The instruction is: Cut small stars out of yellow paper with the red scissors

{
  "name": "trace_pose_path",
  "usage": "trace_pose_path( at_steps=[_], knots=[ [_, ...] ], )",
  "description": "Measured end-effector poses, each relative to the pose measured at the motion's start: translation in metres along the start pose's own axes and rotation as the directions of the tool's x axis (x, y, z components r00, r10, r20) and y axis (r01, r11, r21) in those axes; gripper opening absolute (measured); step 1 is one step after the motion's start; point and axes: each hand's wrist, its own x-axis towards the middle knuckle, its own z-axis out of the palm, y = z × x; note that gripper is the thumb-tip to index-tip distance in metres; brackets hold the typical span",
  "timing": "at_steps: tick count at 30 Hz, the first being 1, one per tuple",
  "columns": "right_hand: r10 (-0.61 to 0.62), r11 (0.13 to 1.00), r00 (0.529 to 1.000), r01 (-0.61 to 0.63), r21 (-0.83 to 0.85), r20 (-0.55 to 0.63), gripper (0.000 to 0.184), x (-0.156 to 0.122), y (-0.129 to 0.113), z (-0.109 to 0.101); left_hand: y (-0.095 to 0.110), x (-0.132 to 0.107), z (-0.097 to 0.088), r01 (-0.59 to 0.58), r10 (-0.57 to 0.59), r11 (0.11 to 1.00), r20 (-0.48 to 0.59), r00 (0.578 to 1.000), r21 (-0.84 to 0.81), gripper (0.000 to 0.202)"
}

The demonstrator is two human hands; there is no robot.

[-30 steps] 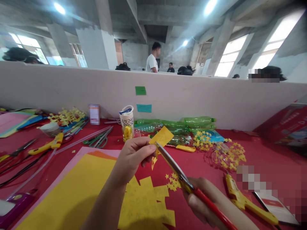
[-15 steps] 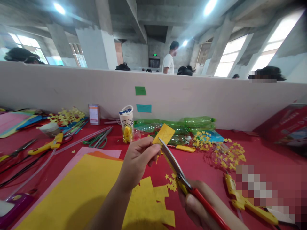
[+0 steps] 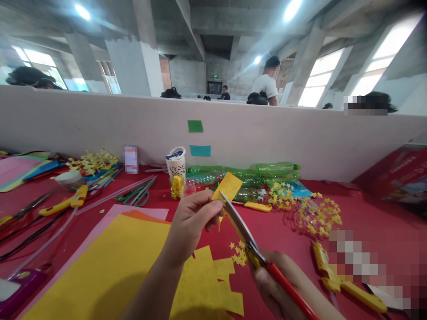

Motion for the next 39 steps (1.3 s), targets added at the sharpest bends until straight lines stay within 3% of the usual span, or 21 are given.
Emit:
trace_pose_path(
  at_steps=[7,16,24,29,32,36,39],
  knots=[
    [0.014,1.0,1.0,-0.015,0.015,0.015,0.055,0.004,0.007,0.0,-0.002,0.001,-0.004,-0.011,0.012,0.999,0.032,0.999,-0.04,0.023],
    [0.005,1.0,1.0,-0.005,-0.004,-0.002,0.058,0.003,0.003,0.0,0.003,0.003,-0.005,-0.116,0.116,0.993,-0.022,0.993,-0.022,0.021],
    [-0.037,0.999,0.998,0.036,0.026,0.057,0.06,0.001,0.001,-0.007,0.006,0.005,-0.013,-0.088,0.085,0.994,0.033,0.996,0.072,0.022],
    [0.007,1.0,0.998,-0.008,0.012,0.066,0.054,0.003,0.004,-0.006,0.007,0.006,-0.016,-0.066,0.061,0.995,0.073,0.995,0.078,0.02],
    [0.031,0.999,0.999,-0.031,0.007,0.025,0.054,0.004,0.004,-0.003,0.007,0.006,-0.015,-0.055,0.053,0.997,0.035,0.998,0.059,0.017],
    [0.045,0.998,0.991,-0.041,0.039,-0.124,0.057,0.004,0.009,0.0,0.009,0.003,-0.012,-0.076,0.081,0.995,-0.083,0.993,0.06,0.016],
    [0.055,0.997,0.986,-0.045,0.068,-0.159,0.058,0.003,0.011,0.001,0.01,-0.001,-0.009,-0.042,0.038,0.993,0.036,0.999,0.11,0.027]
  ],
)
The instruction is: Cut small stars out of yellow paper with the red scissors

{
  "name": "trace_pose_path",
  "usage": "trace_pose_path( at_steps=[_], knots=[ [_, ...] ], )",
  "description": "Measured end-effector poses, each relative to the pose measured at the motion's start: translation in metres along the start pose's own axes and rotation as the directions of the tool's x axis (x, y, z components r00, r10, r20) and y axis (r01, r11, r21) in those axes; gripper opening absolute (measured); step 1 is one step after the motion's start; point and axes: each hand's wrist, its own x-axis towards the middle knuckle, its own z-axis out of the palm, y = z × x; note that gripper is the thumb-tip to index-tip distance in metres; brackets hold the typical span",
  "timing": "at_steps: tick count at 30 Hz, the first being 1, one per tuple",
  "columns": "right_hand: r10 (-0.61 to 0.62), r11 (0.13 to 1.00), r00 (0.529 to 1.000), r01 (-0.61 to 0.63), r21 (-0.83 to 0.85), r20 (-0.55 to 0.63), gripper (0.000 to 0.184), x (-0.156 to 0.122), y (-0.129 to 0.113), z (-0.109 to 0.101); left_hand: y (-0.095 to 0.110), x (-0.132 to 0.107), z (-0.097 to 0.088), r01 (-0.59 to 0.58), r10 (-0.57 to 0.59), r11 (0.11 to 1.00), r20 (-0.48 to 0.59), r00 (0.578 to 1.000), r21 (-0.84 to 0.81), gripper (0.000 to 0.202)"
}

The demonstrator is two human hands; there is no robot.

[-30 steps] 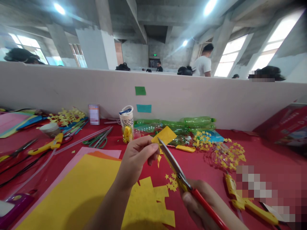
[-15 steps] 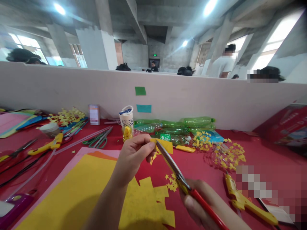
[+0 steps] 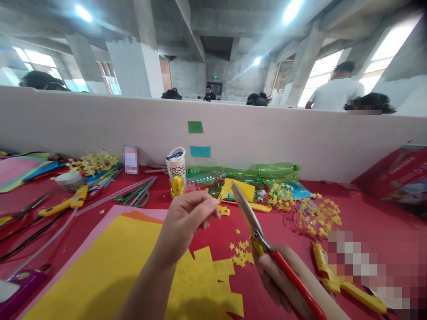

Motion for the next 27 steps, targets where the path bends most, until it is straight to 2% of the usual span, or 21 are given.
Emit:
trace_pose_path(
  at_steps=[2,4,9,14,23,27],
  knots=[
    [-0.007,1.0,1.0,0.007,0.012,0.026,0.059,0.0,-0.001,0.0,-0.001,-0.002,0.004,0.045,-0.046,0.999,0.112,0.993,0.017,0.029],
    [-0.023,0.999,0.998,0.022,0.023,0.062,0.059,-0.001,-0.003,0.0,-0.003,-0.003,0.009,0.083,-0.08,0.997,0.136,0.987,-0.013,0.029],
    [-0.032,0.999,0.992,0.034,-0.014,0.119,0.056,0.001,-0.005,0.0,-0.007,0.0,0.015,0.073,-0.076,0.981,-0.009,0.997,-0.178,0.022],
    [-0.042,0.998,0.994,0.047,-0.052,0.1,0.057,0.002,-0.002,0.001,-0.008,0.002,0.011,-0.008,-0.021,0.977,-0.134,0.991,-0.215,0.009],
    [-0.113,0.992,0.973,0.123,-0.037,0.199,0.06,-0.002,-0.016,-0.006,-0.008,0.004,0.004,-0.026,0.015,0.996,-0.13,0.991,-0.085,0.014],
    [-0.111,0.992,0.968,0.122,-0.036,0.225,0.059,-0.003,-0.014,-0.008,-0.005,0.003,0.002,-0.034,0.031,0.999,-0.136,0.99,-0.023,0.015]
  ],
)
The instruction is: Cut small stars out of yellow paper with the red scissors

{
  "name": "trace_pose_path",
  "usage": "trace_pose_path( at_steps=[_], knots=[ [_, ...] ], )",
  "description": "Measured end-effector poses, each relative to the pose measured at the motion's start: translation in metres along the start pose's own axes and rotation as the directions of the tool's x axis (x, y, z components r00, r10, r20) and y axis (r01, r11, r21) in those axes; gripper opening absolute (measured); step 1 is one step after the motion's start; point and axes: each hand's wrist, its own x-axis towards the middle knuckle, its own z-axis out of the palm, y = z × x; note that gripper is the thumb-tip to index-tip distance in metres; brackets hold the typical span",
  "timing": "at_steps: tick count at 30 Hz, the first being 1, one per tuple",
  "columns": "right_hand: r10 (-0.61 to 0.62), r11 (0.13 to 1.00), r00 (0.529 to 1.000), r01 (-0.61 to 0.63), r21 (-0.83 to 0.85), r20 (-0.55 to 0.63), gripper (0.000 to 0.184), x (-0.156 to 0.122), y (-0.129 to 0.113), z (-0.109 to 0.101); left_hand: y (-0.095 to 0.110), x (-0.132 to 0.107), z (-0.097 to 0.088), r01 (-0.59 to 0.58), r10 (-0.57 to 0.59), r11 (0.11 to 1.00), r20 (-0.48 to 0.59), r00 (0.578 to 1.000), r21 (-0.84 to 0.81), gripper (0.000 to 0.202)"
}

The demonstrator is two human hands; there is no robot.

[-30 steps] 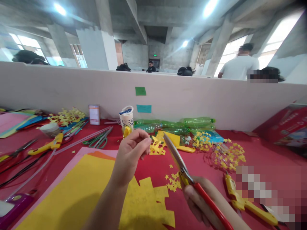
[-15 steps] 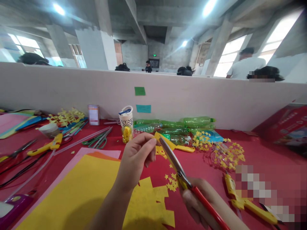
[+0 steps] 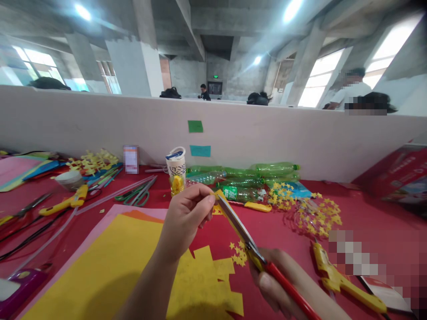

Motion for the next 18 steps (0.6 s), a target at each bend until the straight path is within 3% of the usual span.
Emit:
trace_pose_path(
  at_steps=[5,11,18],
  knots=[
    [0.0,1.0,0.999,0.0,0.005,0.033,0.054,0.0,0.008,-0.001,0.001,0.001,-0.007,-0.009,0.003,0.998,0.08,0.997,0.065,0.017],
    [0.041,0.999,0.998,-0.042,0.011,0.046,0.055,0.0,0.005,0.0,0.002,0.002,-0.01,0.004,-0.011,0.997,0.1,0.995,0.076,0.016],
    [0.024,1.0,0.997,-0.026,-0.014,-0.07,0.049,-0.009,0.025,0.002,0.003,0.002,-0.009,0.037,-0.04,0.999,0.127,0.991,0.029,0.015]
  ],
)
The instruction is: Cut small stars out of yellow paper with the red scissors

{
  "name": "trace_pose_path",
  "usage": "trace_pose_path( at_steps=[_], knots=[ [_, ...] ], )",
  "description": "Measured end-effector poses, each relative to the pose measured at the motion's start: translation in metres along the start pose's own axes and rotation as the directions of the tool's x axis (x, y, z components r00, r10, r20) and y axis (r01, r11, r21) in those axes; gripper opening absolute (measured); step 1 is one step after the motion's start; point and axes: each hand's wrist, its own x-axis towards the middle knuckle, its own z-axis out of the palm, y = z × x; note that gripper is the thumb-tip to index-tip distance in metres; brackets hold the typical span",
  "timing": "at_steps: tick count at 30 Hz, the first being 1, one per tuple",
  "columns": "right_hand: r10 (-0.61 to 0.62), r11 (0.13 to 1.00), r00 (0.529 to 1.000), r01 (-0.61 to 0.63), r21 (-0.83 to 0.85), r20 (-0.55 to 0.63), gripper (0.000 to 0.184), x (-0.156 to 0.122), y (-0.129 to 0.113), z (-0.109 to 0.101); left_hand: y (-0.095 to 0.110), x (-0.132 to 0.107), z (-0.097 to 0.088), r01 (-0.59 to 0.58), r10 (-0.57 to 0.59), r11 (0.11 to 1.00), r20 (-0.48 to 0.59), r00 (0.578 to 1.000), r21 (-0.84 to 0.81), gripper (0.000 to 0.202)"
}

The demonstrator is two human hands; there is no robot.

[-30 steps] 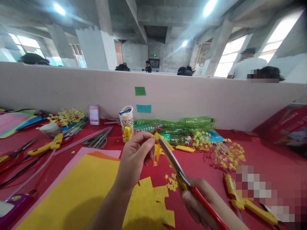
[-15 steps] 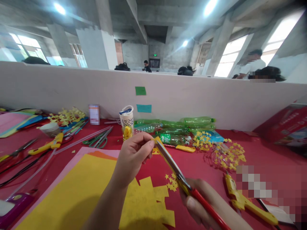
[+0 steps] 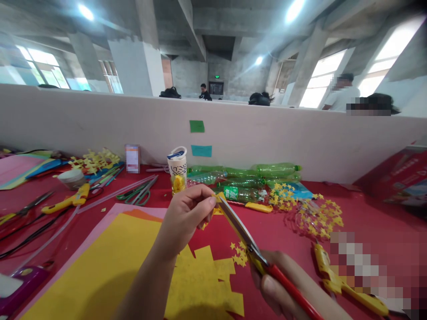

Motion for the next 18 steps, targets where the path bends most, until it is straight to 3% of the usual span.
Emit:
trace_pose_path(
  at_steps=[9,18],
  knots=[
    [0.017,0.999,0.998,-0.014,-0.043,0.06,0.051,0.008,-0.018,-0.003,0.003,-0.001,0.001,0.006,-0.006,0.999,-0.011,1.0,0.054,0.015],
    [0.09,0.994,0.993,-0.084,-0.075,0.08,0.043,0.011,-0.023,-0.001,0.003,-0.001,-0.003,0.001,-0.002,0.997,0.008,1.0,0.071,0.015]
  ],
)
